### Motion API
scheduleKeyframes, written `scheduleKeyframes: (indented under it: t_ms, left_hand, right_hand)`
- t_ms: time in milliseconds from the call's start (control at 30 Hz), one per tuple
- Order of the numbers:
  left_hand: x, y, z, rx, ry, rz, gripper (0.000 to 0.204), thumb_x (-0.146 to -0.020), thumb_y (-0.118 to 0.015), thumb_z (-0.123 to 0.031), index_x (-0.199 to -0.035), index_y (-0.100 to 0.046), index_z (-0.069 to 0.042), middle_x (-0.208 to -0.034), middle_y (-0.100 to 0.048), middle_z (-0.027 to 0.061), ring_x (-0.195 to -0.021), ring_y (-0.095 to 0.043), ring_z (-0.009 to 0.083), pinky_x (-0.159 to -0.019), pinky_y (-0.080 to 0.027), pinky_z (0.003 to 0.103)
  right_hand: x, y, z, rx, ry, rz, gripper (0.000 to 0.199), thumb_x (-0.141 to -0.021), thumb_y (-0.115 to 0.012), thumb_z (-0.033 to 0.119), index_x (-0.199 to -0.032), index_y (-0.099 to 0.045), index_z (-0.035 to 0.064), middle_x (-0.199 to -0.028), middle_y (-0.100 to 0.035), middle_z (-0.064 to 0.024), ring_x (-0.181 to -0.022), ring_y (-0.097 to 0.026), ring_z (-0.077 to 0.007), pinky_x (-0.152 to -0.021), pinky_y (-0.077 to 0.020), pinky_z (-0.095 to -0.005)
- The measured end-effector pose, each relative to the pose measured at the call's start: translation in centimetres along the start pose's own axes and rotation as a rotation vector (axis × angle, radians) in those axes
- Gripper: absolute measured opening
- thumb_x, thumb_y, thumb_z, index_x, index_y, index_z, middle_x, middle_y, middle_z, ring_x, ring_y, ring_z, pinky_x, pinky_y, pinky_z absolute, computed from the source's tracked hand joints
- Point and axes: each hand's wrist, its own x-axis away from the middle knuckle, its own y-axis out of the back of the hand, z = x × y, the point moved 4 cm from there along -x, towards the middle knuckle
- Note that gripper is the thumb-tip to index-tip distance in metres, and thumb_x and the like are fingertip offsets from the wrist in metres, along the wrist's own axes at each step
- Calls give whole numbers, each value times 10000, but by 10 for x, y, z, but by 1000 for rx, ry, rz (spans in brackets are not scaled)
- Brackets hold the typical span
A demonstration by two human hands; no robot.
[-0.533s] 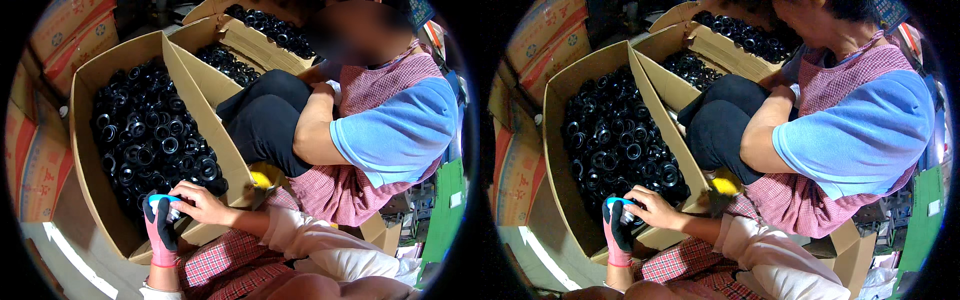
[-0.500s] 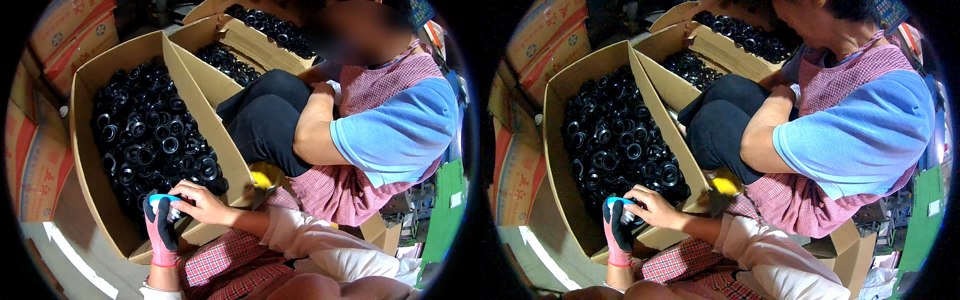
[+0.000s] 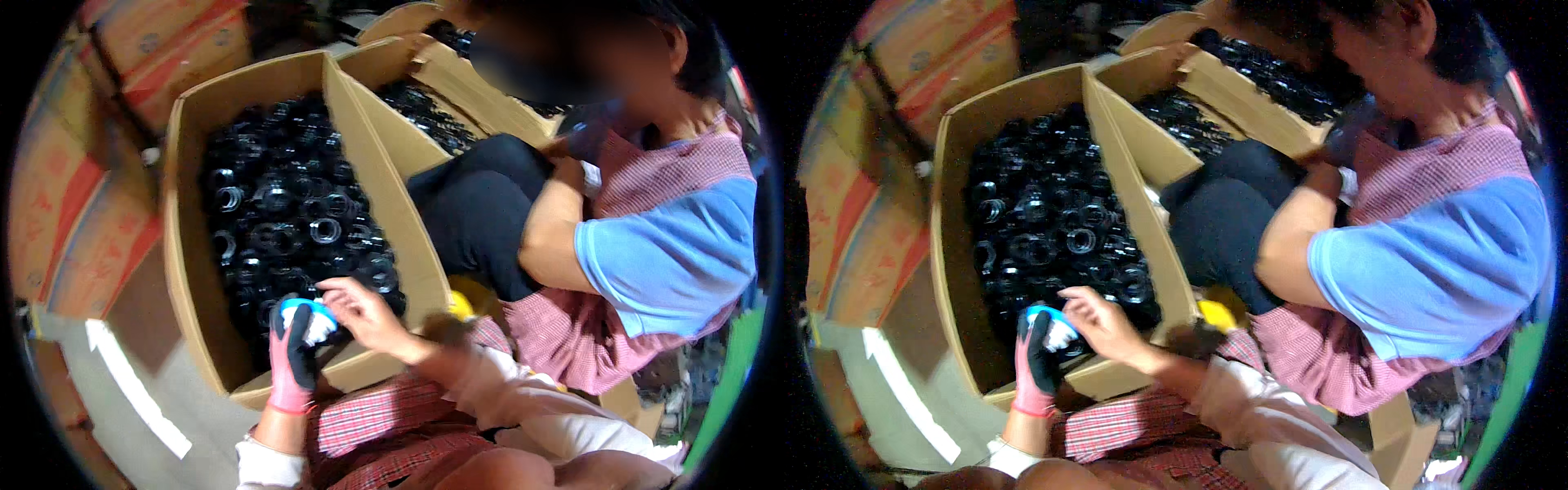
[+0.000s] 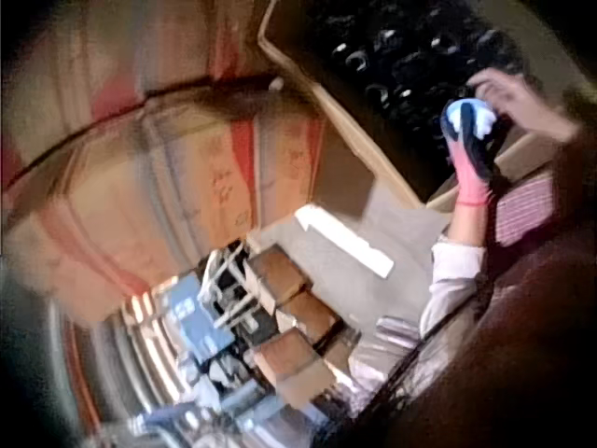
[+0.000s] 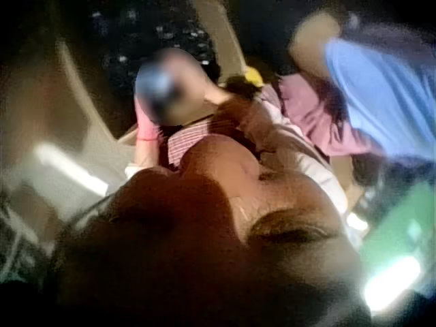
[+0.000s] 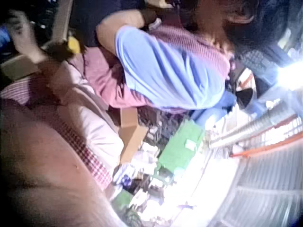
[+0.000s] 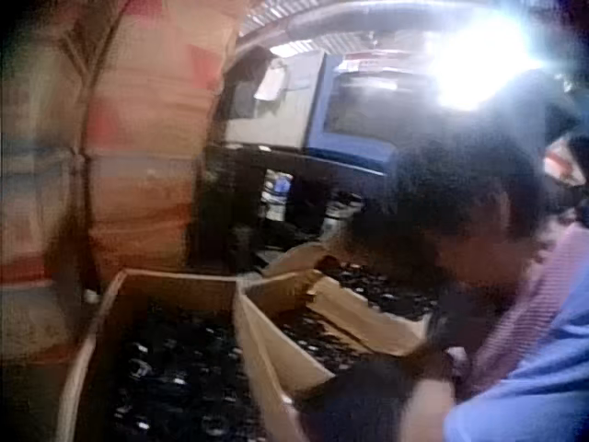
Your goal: The person sits on the floor and repeatedly picks up black plastic rings and blue-and-white plastic containers from cardboard boxes. They assemble the rings onto the containers and place the finished units into a nearby box.
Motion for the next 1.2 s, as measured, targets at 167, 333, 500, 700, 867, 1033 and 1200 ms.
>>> scheduleKeyframes:
  t_ms: [167,333,500,700,867,1033,1200]
  left_hand:
    - [-24,21,-77,286,-55,45,340,-912,-622,-396,-1145,-584,-151,-1001,-632,135,-901,-608,282,-833,-517,426]
    - [-54,100,-104,557,-241,-69,429,-872,-672,-416,-1124,-564,-87,-1084,-608,221,-985,-588,368,-872,-525,467]
    - [-54,61,-85,597,-41,-30,477,-863,-681,-409,-1154,-540,-59,-1102,-605,213,-973,-596,350,-815,-545,454]
    - [-52,65,-77,517,-66,-52,469,-851,-691,-420,-1129,-555,-67,-1083,-608,186,-953,-593,341,-792,-538,464]
    - [-43,60,-77,494,-28,-75,397,-892,-646,-415,-1079,-560,-76,-1020,-612,169,-932,-587,336,-822,-517,473]
    - [-43,58,-76,501,-62,-88,385,-877,-669,-410,-1069,-565,-93,-1006,-620,159,-931,-592,346,-804,-529,471]
    - [-47,59,-72,537,-45,-55,437,-842,-710,-418,-1110,-541,-117,-1034,-612,166,-929,-597,343,-783,-546,488]
  right_hand:
    - [-7,16,1,11,-76,-130,327,-992,-550,260,-1240,-533,47,-768,-582,-22,-676,-529,-86,-613,-455,-271]
    - [-20,-1,-10,-17,-188,-66,254,-980,-576,262,-1123,-575,52,-682,-542,10,-595,-477,-67,-544,-393,-249]
    - [-16,9,-7,58,-178,-30,210,-993,-559,249,-997,-619,48,-629,-491,41,-550,-427,-40,-501,-359,-230]
    - [-17,6,-12,33,-182,-15,210,-994,-556,233,-989,-625,34,-618,-506,35,-547,-440,-40,-506,-361,-222]
    - [-17,2,-8,17,-222,12,203,-995,-551,216,-972,-629,30,-620,-502,30,-558,-458,-44,-514,-366,-218]
    - [-15,2,-12,-3,-180,-19,237,-985,-571,254,-893,-608,39,-579,-480,27,-523,-425,-54,-487,-349,-253]
    - [-15,2,-13,-11,-172,-12,235,-986,-571,249,-890,-606,37,-569,-472,32,-508,-415,-50,-474,-339,-248]
